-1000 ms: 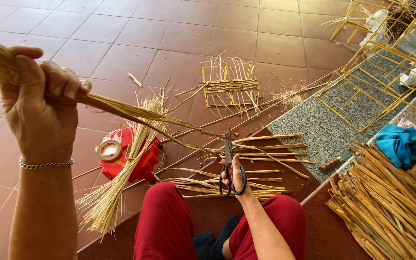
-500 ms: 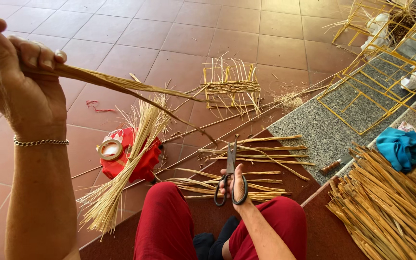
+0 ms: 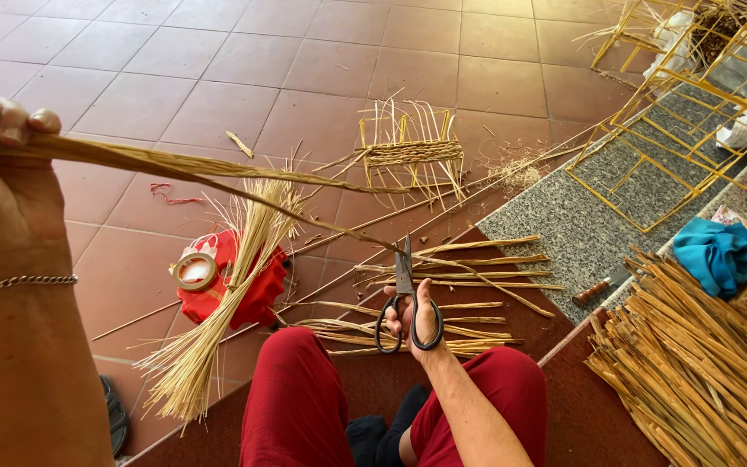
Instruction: The person sits on a tiled floor and uses shears to cut dried plant strips into shorter pieces. They repeatedly pick up bundles, trim them, and place the cut pieces into a growing pile on the floor.
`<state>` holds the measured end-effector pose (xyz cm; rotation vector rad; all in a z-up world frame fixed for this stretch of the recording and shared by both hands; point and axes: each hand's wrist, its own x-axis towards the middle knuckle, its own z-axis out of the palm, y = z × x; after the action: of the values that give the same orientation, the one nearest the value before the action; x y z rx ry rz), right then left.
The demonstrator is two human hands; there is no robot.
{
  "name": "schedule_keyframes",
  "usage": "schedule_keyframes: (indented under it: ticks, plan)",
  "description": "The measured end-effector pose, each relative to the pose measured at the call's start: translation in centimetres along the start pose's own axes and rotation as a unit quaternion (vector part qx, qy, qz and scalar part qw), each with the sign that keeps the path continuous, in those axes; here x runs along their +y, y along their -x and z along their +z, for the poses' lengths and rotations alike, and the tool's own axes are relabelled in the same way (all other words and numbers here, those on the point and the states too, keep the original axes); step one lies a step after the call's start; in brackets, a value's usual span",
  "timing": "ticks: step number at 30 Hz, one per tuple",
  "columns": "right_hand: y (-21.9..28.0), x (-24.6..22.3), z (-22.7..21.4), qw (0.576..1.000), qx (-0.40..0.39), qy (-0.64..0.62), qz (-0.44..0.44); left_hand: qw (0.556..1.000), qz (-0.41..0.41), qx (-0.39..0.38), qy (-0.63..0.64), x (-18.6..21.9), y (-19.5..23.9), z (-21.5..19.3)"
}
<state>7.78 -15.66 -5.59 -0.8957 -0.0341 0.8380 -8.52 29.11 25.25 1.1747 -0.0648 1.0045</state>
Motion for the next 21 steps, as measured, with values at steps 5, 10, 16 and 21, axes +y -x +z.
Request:
schedule_keyframes:
  ticks: [5,10,16,21]
  plan:
    - [-0.6,1.0,-1.2,0.997,0.058,0.021,-0.041,1.0,0.005,0.016,0.006,-1.1,-0.4,0.0]
    - [0.7,-3.1,-2.0,0.979,0.177,-0.053,-0.084,0.998,0.053,-0.002,0.028,-2.6,0.9,4.7]
    - [7.7,-10.5,-6.5,0.941,0.166,-0.106,-0.276,0.955,0.116,-0.138,-0.235,-14.0,4.9,15.5]
    - [12.8,-11.7,-9.6,0.88,0.213,-0.139,-0.401,0.814,0.185,-0.325,-0.445,-27.9,9.7,25.8]
